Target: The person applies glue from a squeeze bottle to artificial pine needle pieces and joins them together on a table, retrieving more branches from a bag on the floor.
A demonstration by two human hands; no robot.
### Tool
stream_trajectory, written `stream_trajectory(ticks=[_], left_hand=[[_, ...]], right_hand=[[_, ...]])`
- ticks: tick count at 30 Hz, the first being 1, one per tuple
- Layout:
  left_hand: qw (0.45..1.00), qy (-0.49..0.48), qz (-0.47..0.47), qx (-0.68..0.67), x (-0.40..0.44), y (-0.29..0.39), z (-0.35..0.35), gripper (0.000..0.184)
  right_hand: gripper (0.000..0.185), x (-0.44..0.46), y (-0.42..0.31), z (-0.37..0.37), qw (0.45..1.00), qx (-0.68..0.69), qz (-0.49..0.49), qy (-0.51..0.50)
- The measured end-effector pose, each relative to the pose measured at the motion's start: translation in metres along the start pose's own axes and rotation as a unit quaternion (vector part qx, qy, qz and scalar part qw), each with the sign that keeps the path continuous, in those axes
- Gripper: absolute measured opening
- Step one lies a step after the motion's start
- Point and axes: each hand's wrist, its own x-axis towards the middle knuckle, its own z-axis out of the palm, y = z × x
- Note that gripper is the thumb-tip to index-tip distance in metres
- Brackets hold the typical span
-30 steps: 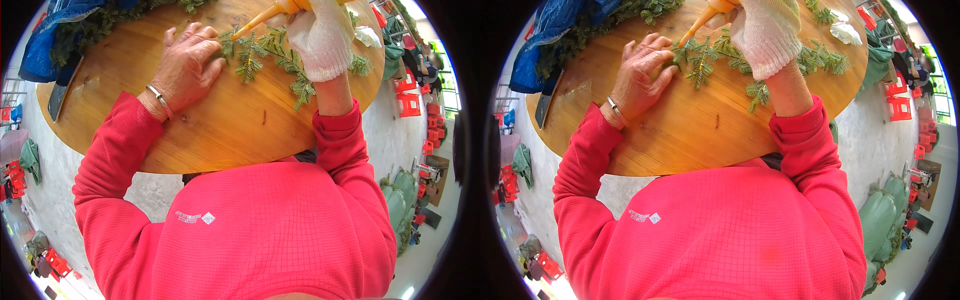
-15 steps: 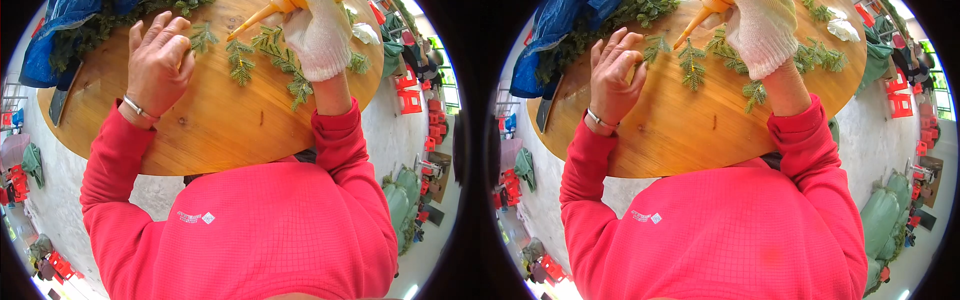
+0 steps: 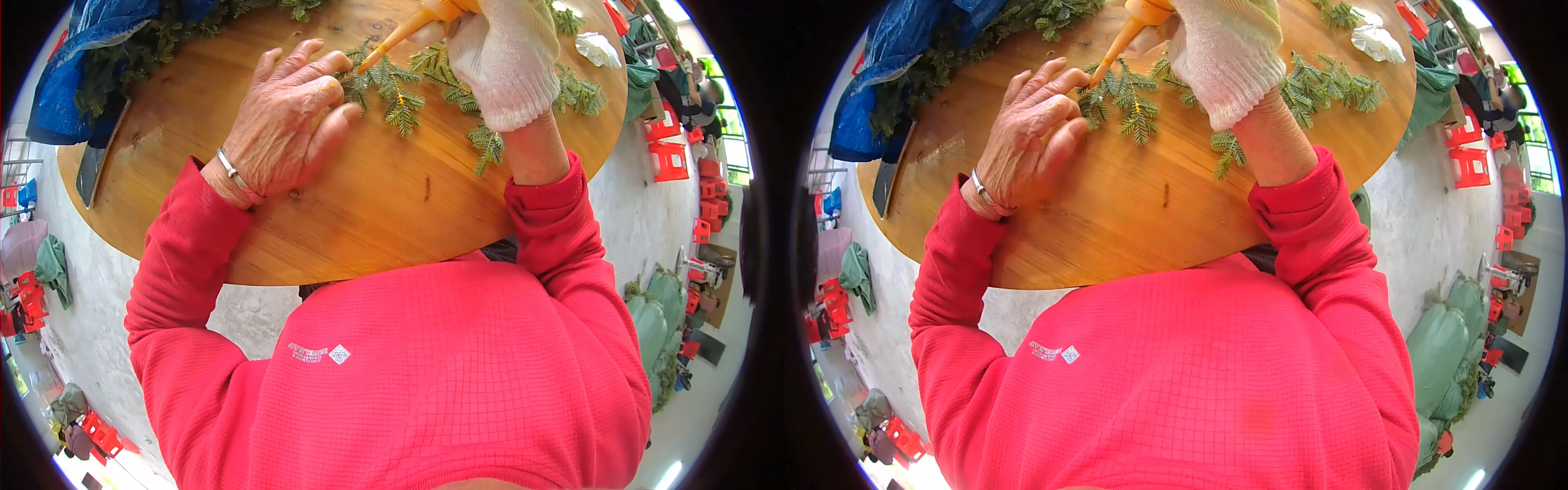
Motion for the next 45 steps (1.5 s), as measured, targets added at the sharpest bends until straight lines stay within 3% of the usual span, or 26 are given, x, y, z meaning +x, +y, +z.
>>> stream_trajectory(ticks=[7,11,14,17,23,30,45], left_hand=[[0.998,-0.009,-0.001,-0.06,0.006,-0.015,0.011,0.014],[0.994,-0.004,-0.015,-0.104,0.007,-0.014,0.011,0.023],[0.998,0.033,-0.005,-0.061,0.005,-0.014,0.018,0.035],[0.999,0.008,-0.003,-0.051,0.002,-0.022,0.021,0.044],[0.997,-0.043,-0.041,-0.053,0.002,-0.023,0.02,0.046],[0.997,-0.003,-0.047,-0.055,-0.001,-0.027,0.026,0.051],[0.997,-0.01,-0.062,-0.053,0.001,-0.023,0.023,0.053]], right_hand=[[0.014,0.001,0.0,0.0,1.0,-0.018,0.013,0.018],[0.014,0.001,0.002,-0.004,0.999,-0.001,0.031,-0.01],[0.013,0.0,0.002,-0.005,0.998,0.022,0.044,-0.027],[0.013,-0.001,0.004,-0.005,0.999,0.007,0.045,-0.024],[0.012,-0.008,0.004,0.005,0.995,-0.031,0.088,0.025],[0.013,-0.013,0.001,0.012,0.987,-0.05,0.146,0.041],[0.009,-0.011,0.007,0.008,0.989,-0.024,0.13,0.062]])
